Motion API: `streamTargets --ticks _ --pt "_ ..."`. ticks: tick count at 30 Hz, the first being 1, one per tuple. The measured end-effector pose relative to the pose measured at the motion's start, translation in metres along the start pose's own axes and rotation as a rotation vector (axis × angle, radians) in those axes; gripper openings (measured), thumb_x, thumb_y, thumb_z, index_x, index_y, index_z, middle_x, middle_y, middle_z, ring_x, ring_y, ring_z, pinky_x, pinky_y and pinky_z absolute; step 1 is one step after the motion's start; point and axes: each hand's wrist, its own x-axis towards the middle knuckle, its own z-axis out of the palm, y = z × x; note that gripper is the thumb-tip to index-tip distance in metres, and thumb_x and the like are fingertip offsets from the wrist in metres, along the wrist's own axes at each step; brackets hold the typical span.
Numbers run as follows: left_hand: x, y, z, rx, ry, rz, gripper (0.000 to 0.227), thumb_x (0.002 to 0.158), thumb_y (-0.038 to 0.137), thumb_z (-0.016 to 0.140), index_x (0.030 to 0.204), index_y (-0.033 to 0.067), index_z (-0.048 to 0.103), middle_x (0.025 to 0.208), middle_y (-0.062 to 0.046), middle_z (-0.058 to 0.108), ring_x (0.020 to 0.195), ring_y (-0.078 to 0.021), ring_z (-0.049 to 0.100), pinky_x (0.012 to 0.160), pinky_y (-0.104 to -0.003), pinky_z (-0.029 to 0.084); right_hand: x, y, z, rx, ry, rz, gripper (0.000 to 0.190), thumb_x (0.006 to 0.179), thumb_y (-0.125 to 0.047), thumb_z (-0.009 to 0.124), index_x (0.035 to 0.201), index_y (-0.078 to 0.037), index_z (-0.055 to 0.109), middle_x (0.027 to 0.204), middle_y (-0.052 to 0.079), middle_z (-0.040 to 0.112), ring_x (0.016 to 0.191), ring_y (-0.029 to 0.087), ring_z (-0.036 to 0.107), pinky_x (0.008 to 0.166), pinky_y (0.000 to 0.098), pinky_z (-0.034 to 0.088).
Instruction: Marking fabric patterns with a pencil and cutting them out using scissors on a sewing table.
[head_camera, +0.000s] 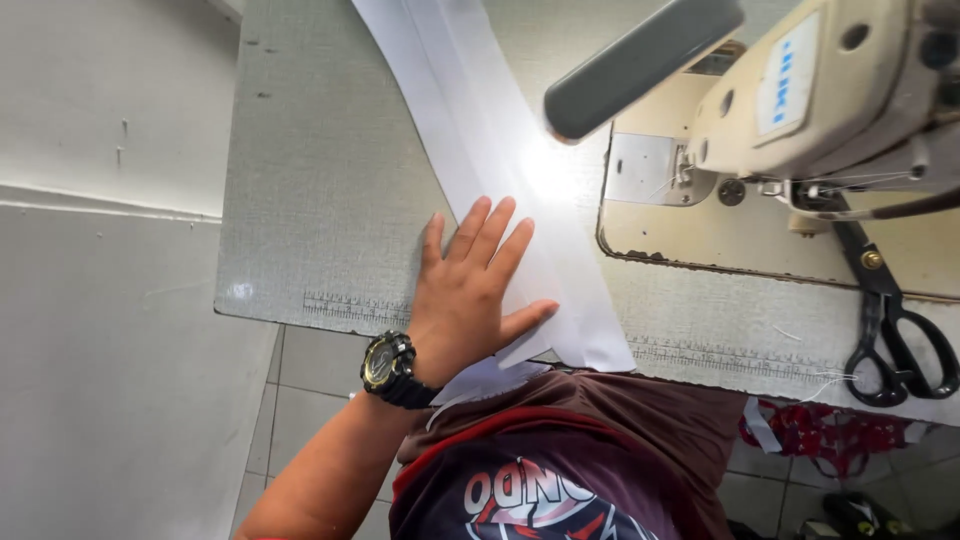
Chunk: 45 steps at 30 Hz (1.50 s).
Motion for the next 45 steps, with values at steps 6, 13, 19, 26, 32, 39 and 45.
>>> streamTargets --ticks 6,13,19,26,32,39,45 --pt "0.002 0.002 -0.001 0.076 -0.157 0.006 0.100 0.082 0.087 0.060 0.156 0.0225 0.042 0.165 -0.013 0.033 0.153 -0.0326 0.030 0.117 -0.069 0.026 0.016 -0.253 0.171 0.128 0.120 0.093 0.026 0.104 -0.018 0.048 0.127 -0.019 0.059 0.115 0.004 0.067 0.097 0.015 0.068 0.095 0.0273 0.065" --pt "0.001 0.006 0.000 0.075 -0.188 -0.019 0.113 0.075 0.095 0.061 0.160 0.0259 0.036 0.169 -0.015 0.021 0.157 -0.0354 0.018 0.119 -0.071 0.017 0.120 -0.368 0.299 -0.191 -0.121 -0.273 0.025 0.096 0.000 0.063 0.120 0.004 0.065 0.103 0.017 0.075 0.090 0.026 0.074 0.084 0.0355 0.060" --pt "0.000 0.006 0.000 0.010 -0.162 -0.045 0.110 0.072 0.091 0.066 0.158 0.0258 0.041 0.168 -0.014 0.024 0.157 -0.0343 0.020 0.120 -0.070 0.015 0.138 -0.363 0.324 -0.107 -0.269 -0.405 0.023 0.095 0.006 0.056 0.116 0.008 0.065 0.104 0.022 0.073 0.094 0.035 0.074 0.087 0.0429 0.062" --pt "0.003 0.008 -0.003 0.028 -0.174 -0.040 0.112 0.070 0.091 0.067 0.157 0.0250 0.043 0.167 -0.016 0.025 0.155 -0.0370 0.023 0.118 -0.072 0.019 0.144 -0.365 0.329 -0.121 -0.282 -0.381 0.023 0.096 0.005 0.055 0.116 0.008 0.065 0.103 0.021 0.073 0.091 0.033 0.072 0.085 0.0416 0.059" --pt "0.002 0.009 -0.001 0.018 -0.184 -0.048 0.113 0.070 0.090 0.068 0.158 0.0247 0.042 0.168 -0.016 0.023 0.156 -0.0363 0.020 0.120 -0.071 0.016 0.150 -0.388 0.320 -0.293 -0.379 -0.470 0.023 0.094 0.004 0.060 0.115 0.010 0.066 0.092 0.021 0.070 0.075 0.032 0.065 0.069 0.0415 0.054" --pt "0.002 0.008 -0.002 0.013 -0.216 -0.041 0.118 0.070 0.090 0.072 0.161 0.0242 0.035 0.169 -0.017 0.019 0.157 -0.0365 0.017 0.121 -0.071 0.014 0.115 -0.439 0.273 -0.315 -0.439 -0.330 0.012 0.085 0.003 0.062 0.093 0.007 0.070 0.076 0.014 0.070 0.062 0.028 0.066 0.062 0.0356 0.054" --pt "-0.009 0.021 -0.005 -0.089 -0.067 0.150 0.068 0.093 0.055 0.073 0.147 0.0166 0.059 0.159 -0.015 0.046 0.151 -0.0344 0.037 0.120 -0.067 0.020 0.103 -0.411 0.271 -0.301 -0.243 -0.279 0.021 0.088 0.005 0.058 0.106 0.008 0.068 0.089 0.018 0.073 0.077 0.028 0.072 0.077 0.0353 0.060"
